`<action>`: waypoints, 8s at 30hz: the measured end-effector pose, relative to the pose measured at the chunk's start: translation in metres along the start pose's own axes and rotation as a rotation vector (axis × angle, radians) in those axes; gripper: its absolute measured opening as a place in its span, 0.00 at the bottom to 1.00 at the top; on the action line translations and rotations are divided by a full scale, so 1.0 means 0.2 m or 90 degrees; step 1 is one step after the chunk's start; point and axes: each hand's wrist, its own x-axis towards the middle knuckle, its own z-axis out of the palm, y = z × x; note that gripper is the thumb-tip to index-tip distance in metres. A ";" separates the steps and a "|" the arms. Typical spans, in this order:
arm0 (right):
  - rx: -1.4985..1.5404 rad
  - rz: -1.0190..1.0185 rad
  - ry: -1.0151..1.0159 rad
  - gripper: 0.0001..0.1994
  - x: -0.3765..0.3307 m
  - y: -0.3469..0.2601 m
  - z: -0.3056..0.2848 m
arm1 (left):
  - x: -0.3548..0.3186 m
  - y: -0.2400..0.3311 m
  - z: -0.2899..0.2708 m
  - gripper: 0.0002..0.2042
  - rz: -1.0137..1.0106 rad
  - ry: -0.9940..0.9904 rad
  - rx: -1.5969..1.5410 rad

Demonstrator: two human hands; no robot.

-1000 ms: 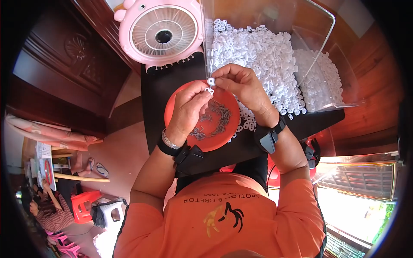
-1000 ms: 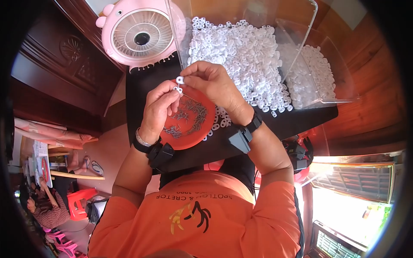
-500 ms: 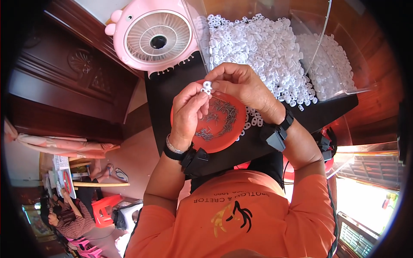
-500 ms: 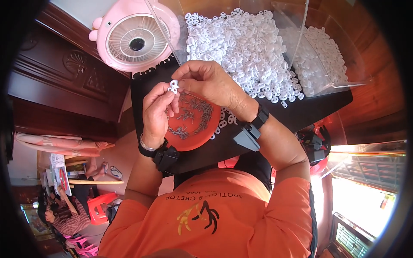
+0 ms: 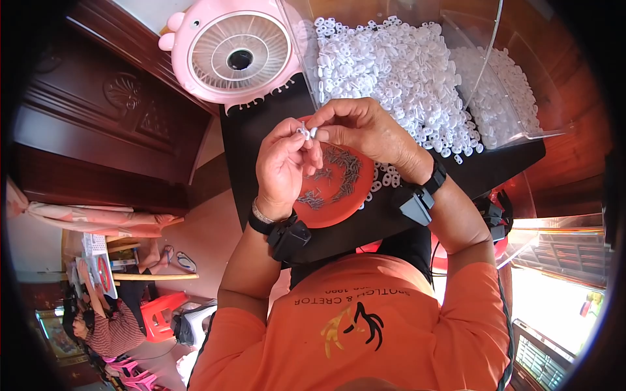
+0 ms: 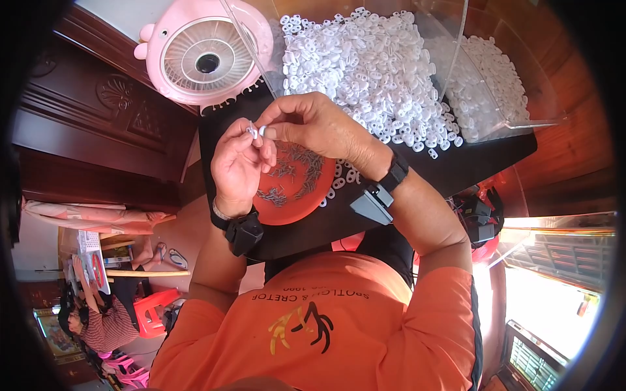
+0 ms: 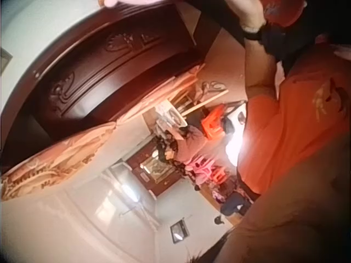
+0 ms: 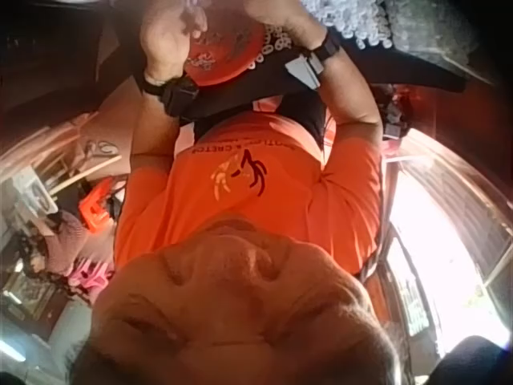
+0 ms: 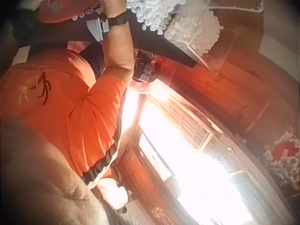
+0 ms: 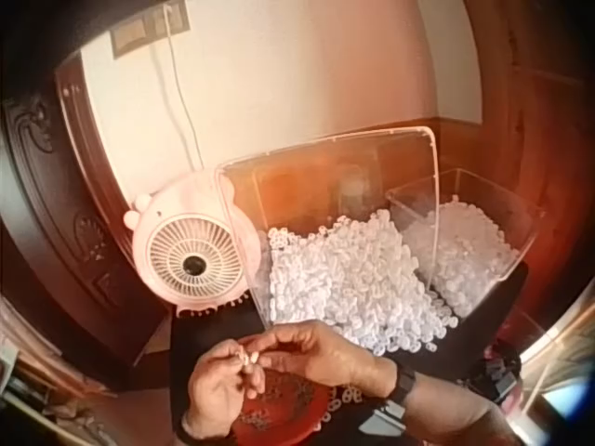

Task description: Inserting small metal rings into white plastic components at a workstation.

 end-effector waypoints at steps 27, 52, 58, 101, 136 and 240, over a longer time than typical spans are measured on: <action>0.002 0.070 0.126 0.07 0.01 -0.01 -0.03 | -0.01 0.03 0.07 0.10 -0.046 0.075 0.302; -0.260 -0.041 0.100 0.14 0.00 0.00 0.04 | -0.02 0.01 0.08 0.09 -0.056 0.130 0.242; -0.302 -0.072 0.100 0.13 0.00 -0.01 0.05 | -0.01 0.01 0.06 0.11 -0.066 0.151 0.230; -0.585 -0.200 0.152 0.12 -0.02 0.00 0.15 | -0.01 0.01 0.06 0.12 0.019 0.157 0.323; -0.881 0.013 0.168 0.08 -0.23 -0.24 -0.26 | 0.03 -0.03 -0.05 0.10 0.200 0.175 0.208; -0.851 -0.165 -0.168 0.09 -0.04 0.14 0.15 | 0.01 0.05 -0.02 0.08 0.037 0.166 0.266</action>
